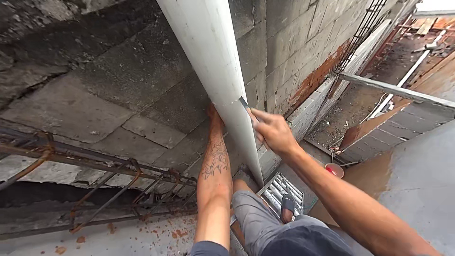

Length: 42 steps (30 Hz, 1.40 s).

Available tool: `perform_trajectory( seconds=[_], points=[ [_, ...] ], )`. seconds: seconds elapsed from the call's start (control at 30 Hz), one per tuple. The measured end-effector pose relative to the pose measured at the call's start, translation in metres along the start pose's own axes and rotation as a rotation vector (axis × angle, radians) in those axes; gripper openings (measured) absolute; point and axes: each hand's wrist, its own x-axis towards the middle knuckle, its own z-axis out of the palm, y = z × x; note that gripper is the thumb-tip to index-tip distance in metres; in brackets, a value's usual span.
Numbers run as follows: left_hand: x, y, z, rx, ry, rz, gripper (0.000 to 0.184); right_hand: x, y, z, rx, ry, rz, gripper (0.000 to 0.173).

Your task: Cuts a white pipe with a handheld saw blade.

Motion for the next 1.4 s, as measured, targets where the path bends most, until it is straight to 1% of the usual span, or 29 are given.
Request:
perform_trajectory(
  seconds=[0.07, 0.13, 0.2, 0.3, 0.33, 0.4, 0.47, 0.53, 0.6, 0.67, 0.73, 0.8, 0.87, 0.9, 0.97, 1.0, 1.07, 1.13, 1.17, 1.27, 1.37, 1.4],
  points=[
    [-0.002, 0.0, 0.0, -0.046, -0.034, 0.004, 0.051, 0.017, -0.007, 0.007, 0.001, 0.001, 0.012, 0.05],
    [-0.005, 0.003, -0.005, -0.069, -0.077, 0.036, 0.044, -0.002, -0.004, 0.002, -0.01, -0.038, -0.003, 0.051],
    [-0.003, 0.002, -0.004, -0.044, -0.054, 0.045, 0.043, -0.02, 0.004, -0.004, 0.035, -0.015, -0.025, 0.05],
    [-0.006, 0.001, -0.001, 0.008, 0.0, -0.011, 0.048, 0.007, -0.001, 0.001, -0.014, -0.015, 0.005, 0.049],
    [-0.005, 0.001, -0.001, -0.004, -0.012, -0.007, 0.045, 0.015, -0.005, 0.003, -0.002, -0.021, 0.002, 0.05],
    [-0.006, 0.004, -0.006, -0.005, -0.059, 0.027, 0.043, 0.002, -0.005, -0.001, 0.009, -0.053, -0.01, 0.051],
    [-0.002, 0.003, -0.006, 0.037, -0.041, 0.038, 0.042, -0.014, 0.003, -0.007, 0.055, -0.03, -0.017, 0.05],
    [0.0, -0.001, -0.003, 0.046, 0.006, 0.007, 0.046, 0.0, 0.002, -0.005, 0.018, -0.028, 0.003, 0.048],
    [-0.001, -0.001, -0.001, 0.033, 0.003, -0.017, 0.048, 0.019, -0.004, 0.002, 0.024, -0.024, 0.0, 0.051],
    [-0.002, 0.002, -0.005, 0.001, -0.036, -0.016, 0.046, 0.002, -0.003, 0.0, 0.019, -0.053, -0.018, 0.051],
    [-0.001, 0.002, -0.004, 0.024, -0.019, -0.004, 0.045, -0.019, 0.003, -0.004, 0.044, -0.029, -0.034, 0.051],
    [0.002, 0.002, 0.0, 0.074, 0.044, -0.034, 0.049, -0.002, 0.0, -0.003, -0.001, -0.025, -0.021, 0.049],
    [-0.002, 0.0, 0.0, 0.092, 0.043, -0.045, 0.051, 0.016, -0.003, 0.004, 0.015, -0.022, -0.001, 0.051],
    [-0.002, 0.001, -0.002, 0.059, 0.0, -0.017, 0.048, 0.013, -0.005, 0.003, 0.011, -0.037, -0.006, 0.051],
    [-0.001, 0.0, -0.005, 0.014, -0.059, 0.037, 0.043, -0.014, 0.003, -0.004, 0.025, -0.038, -0.013, 0.051],
    [0.0, 0.0, -0.004, 0.013, -0.047, 0.046, 0.041, -0.02, 0.007, -0.006, 0.044, -0.018, -0.024, 0.05],
    [0.002, -0.001, -0.002, 0.021, -0.002, 0.031, 0.04, -0.008, 0.007, -0.007, -0.011, -0.023, -0.028, 0.048],
    [-0.001, -0.002, -0.001, 0.005, -0.002, 0.022, 0.038, 0.008, 0.003, -0.001, -0.026, -0.031, -0.02, 0.049],
    [0.0, 0.0, -0.001, -0.007, -0.002, 0.013, 0.038, 0.008, -0.001, 0.001, -0.027, -0.044, -0.021, 0.05],
    [0.001, 0.002, -0.003, 0.048, 0.001, 0.018, 0.04, -0.019, 0.003, -0.004, 0.012, -0.023, -0.037, 0.051],
    [-0.004, 0.001, 0.0, 0.116, 0.048, -0.034, 0.044, 0.005, -0.001, -0.001, -0.058, -0.008, -0.015, 0.048],
    [-0.004, 0.001, 0.0, 0.096, 0.042, -0.038, 0.044, 0.015, -0.005, 0.003, -0.059, -0.011, -0.015, 0.049]
  ],
)
